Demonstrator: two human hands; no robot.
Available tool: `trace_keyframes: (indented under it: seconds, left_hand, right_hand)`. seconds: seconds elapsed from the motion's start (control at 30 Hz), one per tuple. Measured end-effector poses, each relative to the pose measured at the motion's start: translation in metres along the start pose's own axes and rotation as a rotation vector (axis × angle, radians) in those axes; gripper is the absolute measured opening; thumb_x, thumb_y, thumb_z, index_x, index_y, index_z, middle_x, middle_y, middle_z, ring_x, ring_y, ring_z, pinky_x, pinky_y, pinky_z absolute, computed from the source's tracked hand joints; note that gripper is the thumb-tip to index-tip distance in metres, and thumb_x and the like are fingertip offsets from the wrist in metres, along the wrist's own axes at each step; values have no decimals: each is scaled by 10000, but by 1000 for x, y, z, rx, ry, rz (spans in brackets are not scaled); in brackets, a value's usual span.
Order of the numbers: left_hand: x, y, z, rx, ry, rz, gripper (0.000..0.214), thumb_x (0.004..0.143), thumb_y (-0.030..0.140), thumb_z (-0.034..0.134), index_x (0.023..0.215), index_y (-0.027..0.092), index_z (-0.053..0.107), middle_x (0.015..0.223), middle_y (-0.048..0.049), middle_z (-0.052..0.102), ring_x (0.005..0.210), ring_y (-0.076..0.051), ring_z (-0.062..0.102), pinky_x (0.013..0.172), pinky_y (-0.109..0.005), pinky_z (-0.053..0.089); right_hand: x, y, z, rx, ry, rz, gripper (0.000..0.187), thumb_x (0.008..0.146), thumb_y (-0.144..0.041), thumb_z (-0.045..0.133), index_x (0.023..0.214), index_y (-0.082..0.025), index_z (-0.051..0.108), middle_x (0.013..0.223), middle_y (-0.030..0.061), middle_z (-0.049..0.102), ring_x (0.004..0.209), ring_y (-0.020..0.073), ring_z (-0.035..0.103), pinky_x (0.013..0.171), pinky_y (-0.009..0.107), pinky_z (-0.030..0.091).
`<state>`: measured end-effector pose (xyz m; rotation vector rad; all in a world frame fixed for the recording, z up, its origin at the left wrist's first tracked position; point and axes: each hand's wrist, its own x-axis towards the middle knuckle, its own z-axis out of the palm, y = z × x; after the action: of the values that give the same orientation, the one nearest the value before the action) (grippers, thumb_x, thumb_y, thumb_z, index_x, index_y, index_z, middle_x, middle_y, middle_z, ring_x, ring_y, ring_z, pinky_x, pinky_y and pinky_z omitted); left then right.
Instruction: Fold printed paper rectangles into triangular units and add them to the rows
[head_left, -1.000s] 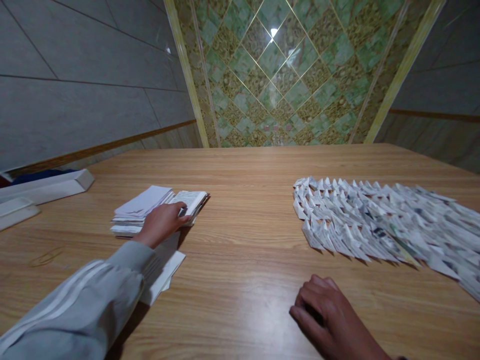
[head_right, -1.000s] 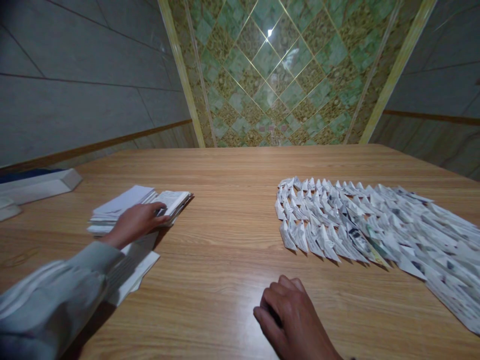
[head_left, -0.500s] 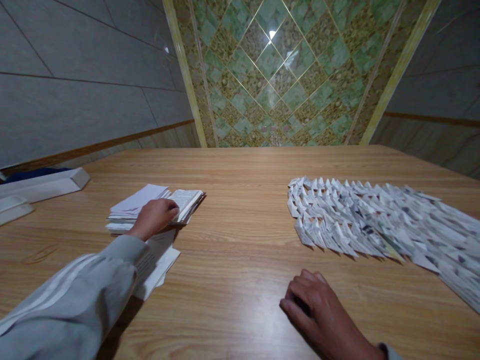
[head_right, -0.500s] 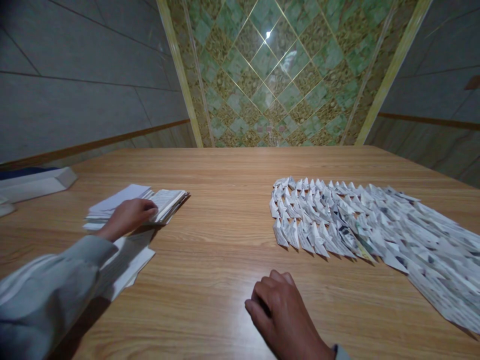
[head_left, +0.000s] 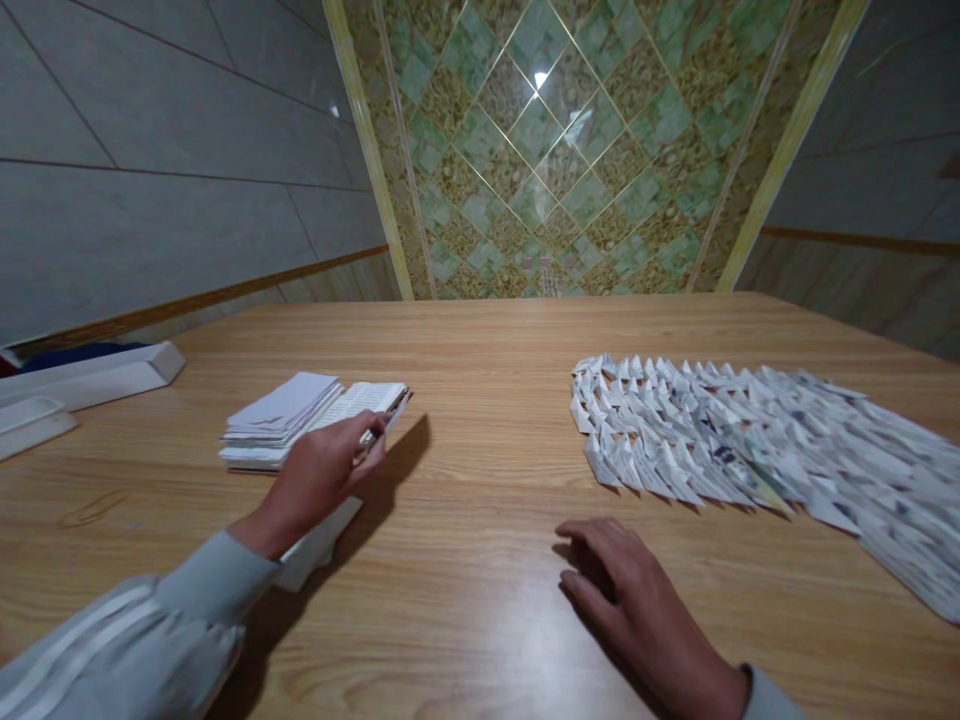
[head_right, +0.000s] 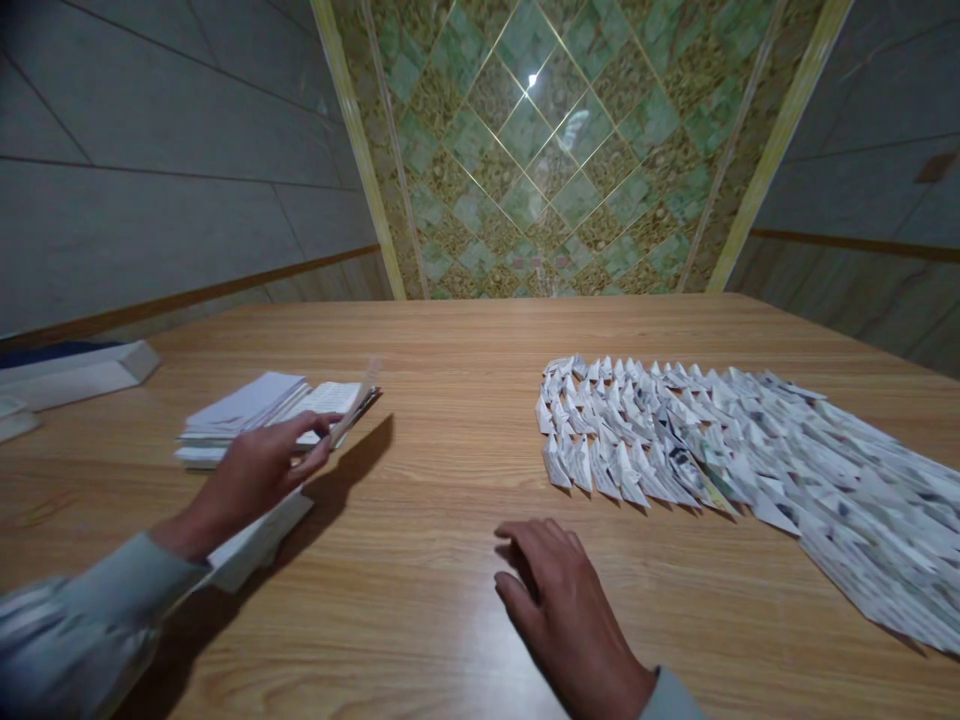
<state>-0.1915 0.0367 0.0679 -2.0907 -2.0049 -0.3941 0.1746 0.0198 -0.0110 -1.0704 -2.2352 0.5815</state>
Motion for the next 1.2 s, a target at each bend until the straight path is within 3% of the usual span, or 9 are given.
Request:
trace_keyframes:
  seconds: [0.13, 0.27, 0.4, 0.53, 0.67, 0.87, 1.0, 1.13, 1.2]
  left_hand:
    - [-29, 57, 6, -167, 167, 599, 320, 910, 110, 447, 1200, 146, 579, 1153, -128, 741, 1002, -201, 725, 851, -297, 571]
    - [-54, 117, 16, -210, 187, 845, 229, 917, 62, 428, 1044, 141, 602, 1091, -129, 759, 972, -218, 733, 838, -343, 603]
    - [-76, 151, 29, -311, 118, 830, 155, 902, 78, 472, 928, 160, 602, 1095, -104, 753, 977, -231, 722, 854, -375, 601]
    - [-86, 168, 35, -376, -3, 709, 77, 877, 196, 573, 949, 178, 593, 1061, -96, 743, 901, -237, 711, 787, -371, 608]
    - [-83, 178, 36, -334, -116, 656, 212, 831, 243, 682, 1020, 199, 598, 1073, -60, 742, 890, -272, 684, 737, -416, 607]
    - [-80, 170, 55, -429, 98, 680, 220, 970, 114, 436, 878, 189, 621, 999, -39, 766, 852, -211, 673, 697, -319, 561]
    - [-76, 159, 63, -397, 194, 627, 315, 1028, 149, 369, 928, 181, 665, 1020, -56, 763, 896, -210, 654, 772, -343, 514]
    - [-77, 162, 63, -305, 278, 570, 296, 1018, 167, 410, 1143, 210, 674, 1127, -88, 729, 906, -228, 626, 775, -374, 455]
    - [-80, 168, 64, -301, 339, 573, 265, 1010, 192, 442, 1082, 236, 693, 1021, -63, 739, 794, -198, 619, 692, -331, 436]
  right_hand:
    - [5, 4, -16, -8, 218, -82, 688, 881, -185, 616, 1485, -266, 299, 1416, 116, 469, 1272, 269, 467, 1028, 439, 449]
    - [6, 9, -37, -129, 139, -230, 771, 844, -137, 642, 1515, -227, 273, 1530, 146, 344, 1381, 304, 334, 1105, 514, 343]
    - [-3, 16, -53, -162, -23, -339, 335, 824, -31, 577, 1094, -219, 639, 1295, 93, 594, 1187, 270, 494, 989, 464, 382]
    - [-16, 22, -57, -126, -181, -350, 228, 761, 4, 603, 853, -202, 635, 940, 10, 709, 942, 205, 571, 922, 416, 360]
    - [-22, 26, -57, -81, -210, -334, 237, 752, 8, 616, 859, -202, 642, 914, -1, 720, 881, 183, 570, 903, 392, 351]
    - [-21, 33, -64, -53, -189, -326, 134, 868, -89, 612, 871, -209, 671, 981, 24, 740, 908, 185, 575, 901, 381, 361]
    - [-20, 27, -65, -38, -204, -339, 93, 918, -158, 591, 885, -206, 663, 824, 20, 702, 839, 183, 555, 840, 369, 368]
    - [-23, 12, -55, -200, -52, -410, 178, 957, -167, 494, 868, -176, 648, 712, 28, 618, 778, 196, 508, 820, 393, 350]
    - [-25, 4, -48, -286, 27, -439, 239, 965, -131, 451, 813, -176, 630, 637, 10, 571, 699, 179, 471, 802, 383, 350]
